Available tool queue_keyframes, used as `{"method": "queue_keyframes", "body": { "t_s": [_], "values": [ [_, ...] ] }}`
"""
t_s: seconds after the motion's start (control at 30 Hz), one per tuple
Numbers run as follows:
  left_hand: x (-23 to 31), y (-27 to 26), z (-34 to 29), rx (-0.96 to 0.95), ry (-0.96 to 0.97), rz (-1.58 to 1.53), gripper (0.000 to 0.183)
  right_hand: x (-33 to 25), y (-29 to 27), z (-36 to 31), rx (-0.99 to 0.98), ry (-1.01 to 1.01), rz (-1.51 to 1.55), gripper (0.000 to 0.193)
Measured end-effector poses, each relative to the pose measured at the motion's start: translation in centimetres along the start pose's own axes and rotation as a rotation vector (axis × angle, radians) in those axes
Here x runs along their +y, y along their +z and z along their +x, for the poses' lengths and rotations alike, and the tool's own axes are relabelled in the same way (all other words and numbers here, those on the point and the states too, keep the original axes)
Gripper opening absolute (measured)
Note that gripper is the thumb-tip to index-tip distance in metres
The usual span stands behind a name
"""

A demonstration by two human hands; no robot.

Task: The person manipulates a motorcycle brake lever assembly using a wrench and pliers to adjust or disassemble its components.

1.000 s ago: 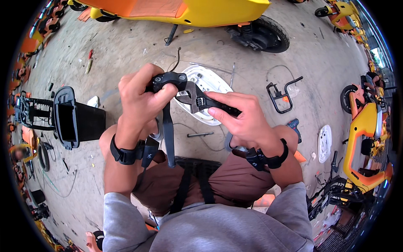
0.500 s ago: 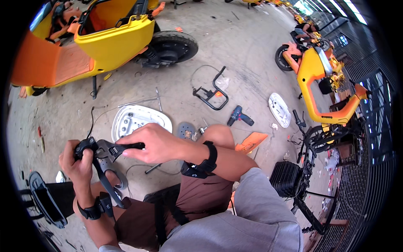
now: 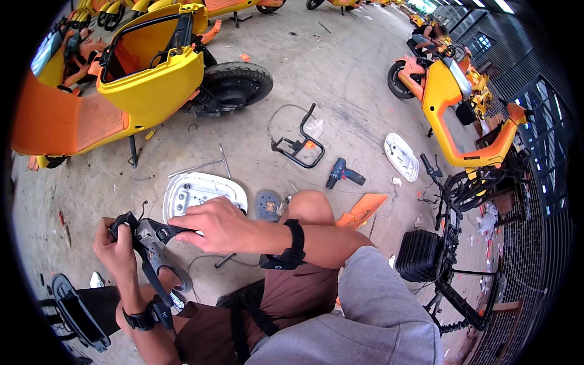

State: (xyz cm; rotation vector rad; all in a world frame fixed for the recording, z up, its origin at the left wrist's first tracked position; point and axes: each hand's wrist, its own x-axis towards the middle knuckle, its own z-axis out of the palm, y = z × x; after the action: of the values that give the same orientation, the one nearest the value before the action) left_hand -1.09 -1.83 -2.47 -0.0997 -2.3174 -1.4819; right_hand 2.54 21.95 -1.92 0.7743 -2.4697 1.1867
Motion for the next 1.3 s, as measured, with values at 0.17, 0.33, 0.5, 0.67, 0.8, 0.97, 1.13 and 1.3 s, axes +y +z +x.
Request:
{"method": "queue_keyframes", "body": {
  "t_s": [0.17,0.33,0.5,0.67,0.8,0.97,1.13,1.3],
  "values": [
    [-0.5,0.2,0.0,0.01,-0.058,-0.025,0.013,0.1,0.3,-0.1,0.016,0.02,0.036,0.026],
    [-0.5,0.6,0.1,-0.003,-0.086,-0.031,0.013,0.6,0.8,-0.6,0.038,0.044,0.047,0.025],
    [-0.5,0.7,0.0,-0.027,-0.105,-0.094,0.012,0.7,0.7,-0.4,-0.043,0.215,0.195,0.026],
    [-0.8,0.6,0.1,-0.036,-0.121,-0.101,0.01,0.8,1.5,-0.1,0.01,0.143,0.145,0.024],
    [1.5,0.7,0.2,-0.078,-0.196,-0.221,0.011,0.2,1.9,0.1,0.062,0.123,0.088,0.018],
    [1.9,0.6,0.2,-0.124,-0.264,-0.287,0.013,0.6,2.8,-0.1,0.071,0.047,0.058,0.021],
    [1.6,0.6,-0.1,-0.132,-0.296,-0.348,0.013,1.3,2.1,0.8,0.195,-0.19,-0.032,0.019],
    [1.8,0.3,-0.4,-0.191,-0.342,-0.373,0.013,0.8,0.4,2.1,0.263,-0.455,-0.226,0.015]
  ]
}}
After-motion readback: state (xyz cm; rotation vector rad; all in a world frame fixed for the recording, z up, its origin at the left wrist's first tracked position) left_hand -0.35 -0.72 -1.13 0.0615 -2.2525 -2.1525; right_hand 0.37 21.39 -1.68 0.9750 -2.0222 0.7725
